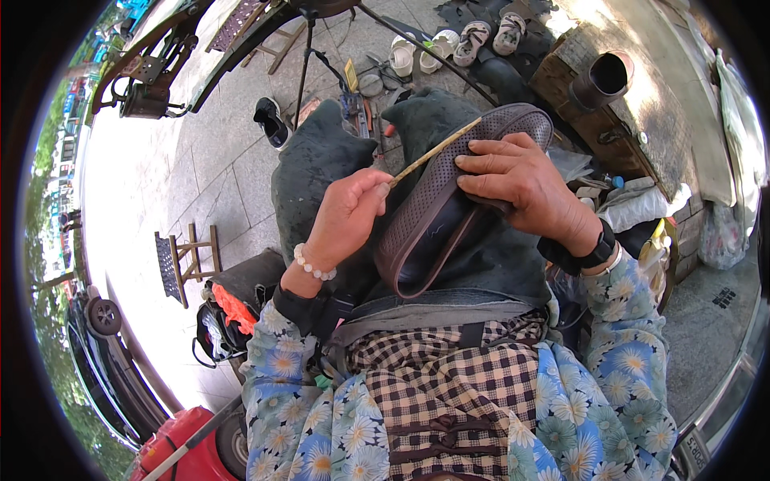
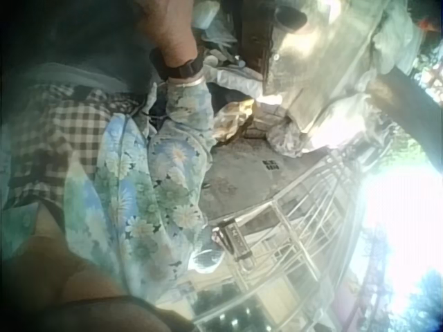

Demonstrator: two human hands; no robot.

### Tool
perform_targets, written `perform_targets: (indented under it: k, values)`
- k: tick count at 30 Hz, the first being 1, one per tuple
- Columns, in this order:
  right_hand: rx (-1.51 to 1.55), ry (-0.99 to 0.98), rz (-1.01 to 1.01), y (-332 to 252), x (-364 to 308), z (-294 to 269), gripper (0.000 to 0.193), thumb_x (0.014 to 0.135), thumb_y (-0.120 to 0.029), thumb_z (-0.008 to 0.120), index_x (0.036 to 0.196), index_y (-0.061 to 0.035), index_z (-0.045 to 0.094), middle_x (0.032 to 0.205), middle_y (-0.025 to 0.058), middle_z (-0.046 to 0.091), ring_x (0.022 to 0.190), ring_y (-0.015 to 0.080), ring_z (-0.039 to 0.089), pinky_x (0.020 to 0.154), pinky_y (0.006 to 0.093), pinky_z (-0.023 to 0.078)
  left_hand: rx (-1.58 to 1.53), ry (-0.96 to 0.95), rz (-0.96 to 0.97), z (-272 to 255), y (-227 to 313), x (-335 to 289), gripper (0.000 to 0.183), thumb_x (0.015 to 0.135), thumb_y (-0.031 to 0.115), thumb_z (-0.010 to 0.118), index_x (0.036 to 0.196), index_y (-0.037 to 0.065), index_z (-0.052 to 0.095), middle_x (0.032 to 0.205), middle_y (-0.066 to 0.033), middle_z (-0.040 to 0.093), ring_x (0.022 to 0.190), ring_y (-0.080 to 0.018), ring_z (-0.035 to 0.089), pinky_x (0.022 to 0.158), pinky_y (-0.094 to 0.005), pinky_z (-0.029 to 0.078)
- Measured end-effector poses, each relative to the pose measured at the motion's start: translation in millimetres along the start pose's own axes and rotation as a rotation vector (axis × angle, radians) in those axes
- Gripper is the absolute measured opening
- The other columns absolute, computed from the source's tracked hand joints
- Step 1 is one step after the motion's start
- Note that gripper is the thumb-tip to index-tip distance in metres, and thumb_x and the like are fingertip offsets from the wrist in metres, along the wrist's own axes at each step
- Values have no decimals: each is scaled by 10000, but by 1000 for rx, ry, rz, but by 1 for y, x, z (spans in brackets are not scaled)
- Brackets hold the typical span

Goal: Repairing a brown leather loafer by applying adhesive and checking the sole at a sidewalk cobbler stall.

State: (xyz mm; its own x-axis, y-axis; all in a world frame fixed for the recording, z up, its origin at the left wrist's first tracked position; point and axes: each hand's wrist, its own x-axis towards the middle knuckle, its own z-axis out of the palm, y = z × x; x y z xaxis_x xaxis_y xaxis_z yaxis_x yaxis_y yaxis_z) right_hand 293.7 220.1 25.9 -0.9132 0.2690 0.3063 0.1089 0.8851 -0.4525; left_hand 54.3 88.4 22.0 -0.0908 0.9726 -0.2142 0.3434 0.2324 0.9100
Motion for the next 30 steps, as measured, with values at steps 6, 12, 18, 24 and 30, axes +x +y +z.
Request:
perform_targets:
  k: [6, 12, 18, 24, 30]
  values:
    - [22, 10, 16, 0, -2, 0, 307, 644, -44, 675, 946, -97, 651, 1081, 63, 629, 1097, 270, 537, 885, 381, 381, -49, -6, -68, 7, -9, 13, 156, 901, 70, 499, 974, -23, 601, 680, 33, 517, 625, -30, 459, 586, -174, 374]
    - [36, 14, 16, 2, -2, 1, 304, 646, -46, 674, 944, -101, 653, 1081, 66, 630, 1098, 271, 539, 890, 381, 380, 0, 11, -35, 12, -7, 14, 153, 892, 67, 509, 965, -25, 607, 669, 36, 520, 607, -26, 455, 559, -179, 373]
    - [32, 13, 25, 0, -2, 1, 328, 628, -33, 683, 946, -107, 654, 1080, 64, 631, 1099, 270, 539, 896, 382, 378, 138, 104, 85, 17, -12, 10, 139, 877, 54, 521, 947, -23, 612, 656, 27, 524, 591, -30, 459, 532, -186, 375]
    - [68, 32, 24, 1, -2, 2, 330, 618, -17, 682, 935, -102, 663, 1076, 67, 634, 1099, 270, 540, 897, 382, 378, 212, 132, 128, 15, -9, 5, 135, 869, 33, 526, 958, -17, 613, 681, 15, 553, 605, -38, 482, 547, -189, 391]
    - [74, 36, 25, 2, -2, 1, 322, 612, -8, 681, 922, -97, 669, 1079, 66, 634, 1101, 266, 540, 897, 377, 378, 80, 236, 191, 18, -9, -2, 126, 861, 12, 534, 954, -27, 609, 731, 2, 571, 618, -44, 494, 566, -191, 408]
